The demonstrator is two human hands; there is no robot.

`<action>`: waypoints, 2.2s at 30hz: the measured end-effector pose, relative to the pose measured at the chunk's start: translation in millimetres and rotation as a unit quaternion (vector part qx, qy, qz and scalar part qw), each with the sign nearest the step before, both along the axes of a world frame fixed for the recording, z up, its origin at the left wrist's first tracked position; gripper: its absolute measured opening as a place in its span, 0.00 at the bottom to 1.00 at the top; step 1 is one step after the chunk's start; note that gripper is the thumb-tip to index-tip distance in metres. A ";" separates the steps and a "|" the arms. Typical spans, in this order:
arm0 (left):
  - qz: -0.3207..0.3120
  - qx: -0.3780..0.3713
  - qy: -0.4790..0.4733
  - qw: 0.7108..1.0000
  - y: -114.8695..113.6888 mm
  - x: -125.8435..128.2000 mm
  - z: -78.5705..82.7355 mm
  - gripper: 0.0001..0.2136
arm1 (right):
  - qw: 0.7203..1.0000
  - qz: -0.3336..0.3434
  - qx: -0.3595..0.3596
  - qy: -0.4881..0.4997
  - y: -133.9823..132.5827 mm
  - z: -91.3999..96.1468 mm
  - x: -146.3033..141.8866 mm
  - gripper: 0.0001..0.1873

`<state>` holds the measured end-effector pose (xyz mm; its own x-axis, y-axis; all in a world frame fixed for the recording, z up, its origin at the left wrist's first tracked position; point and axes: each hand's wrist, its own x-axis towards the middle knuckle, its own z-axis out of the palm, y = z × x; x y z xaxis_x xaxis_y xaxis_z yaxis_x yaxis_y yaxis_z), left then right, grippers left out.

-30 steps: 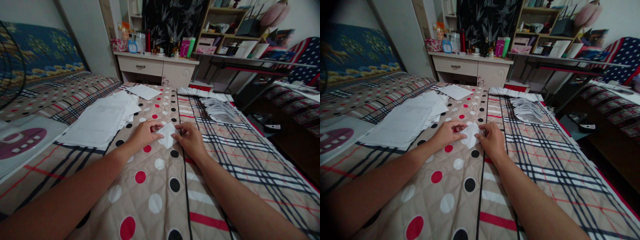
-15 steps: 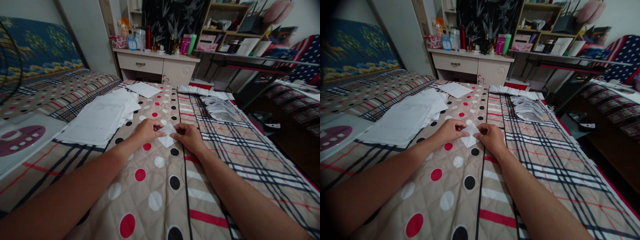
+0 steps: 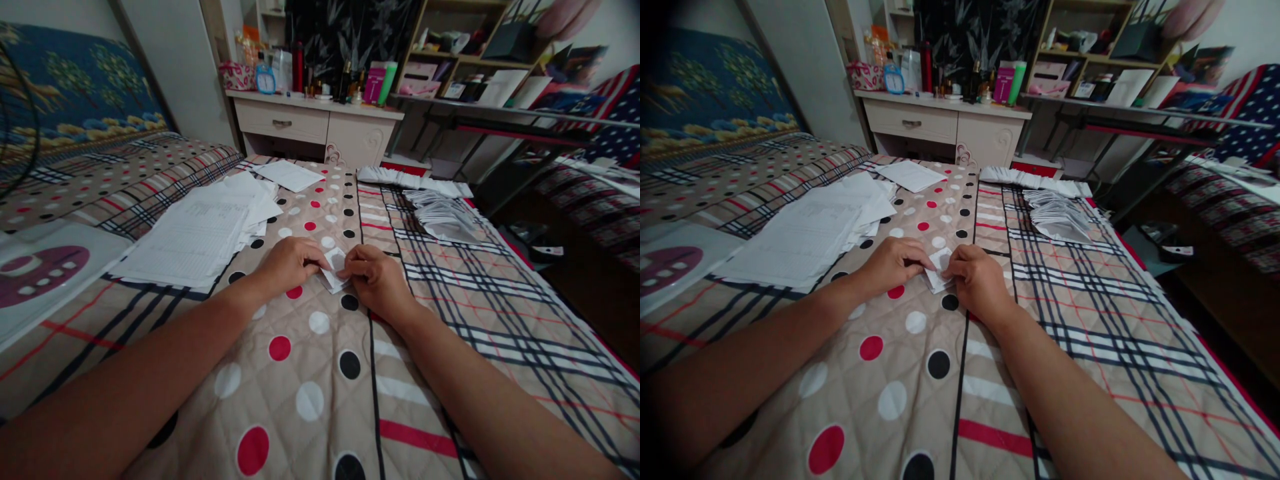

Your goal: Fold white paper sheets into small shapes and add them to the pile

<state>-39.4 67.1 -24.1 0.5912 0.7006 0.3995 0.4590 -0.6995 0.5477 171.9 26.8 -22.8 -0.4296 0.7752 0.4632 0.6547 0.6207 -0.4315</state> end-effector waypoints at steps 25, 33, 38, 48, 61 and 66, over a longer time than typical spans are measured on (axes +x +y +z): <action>-0.050 0.159 0.108 0.980 -2.8 -5.3 -1.4 0.16 | 0.991 0.011 0.056 -0.119 -10.0 7.2 -3.3 0.17; -0.051 0.164 0.117 0.978 -5.8 -3.7 0.2 0.16 | 0.986 0.008 0.048 -0.159 -14.7 11.3 -4.7 0.16; -0.051 0.157 0.119 0.979 -7.1 -4.0 0.0 0.15 | 0.986 0.008 0.048 -0.157 -14.4 11.4 -5.0 0.17; -0.038 0.141 0.121 0.982 -14.0 -4.9 4.1 0.13 | 0.996 0.040 0.029 -0.077 -9.4 3.9 -4.6 0.17; 0.133 0.044 0.125 0.982 -28.5 11.5 10.9 0.08 | 0.999 0.012 -0.001 -0.033 -12.0 2.6 -7.9 0.16; 0.171 0.012 0.104 0.980 -23.0 9.1 5.2 0.29 | 0.996 -0.087 0.008 -0.001 -14.8 4.7 -7.8 0.22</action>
<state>-30.3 44.0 -18.9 0.3947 0.8636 0.3135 0.7683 -0.4974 0.4028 164.2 11.9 -18.1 -0.2895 0.8306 0.4757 0.7542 0.5040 -0.4209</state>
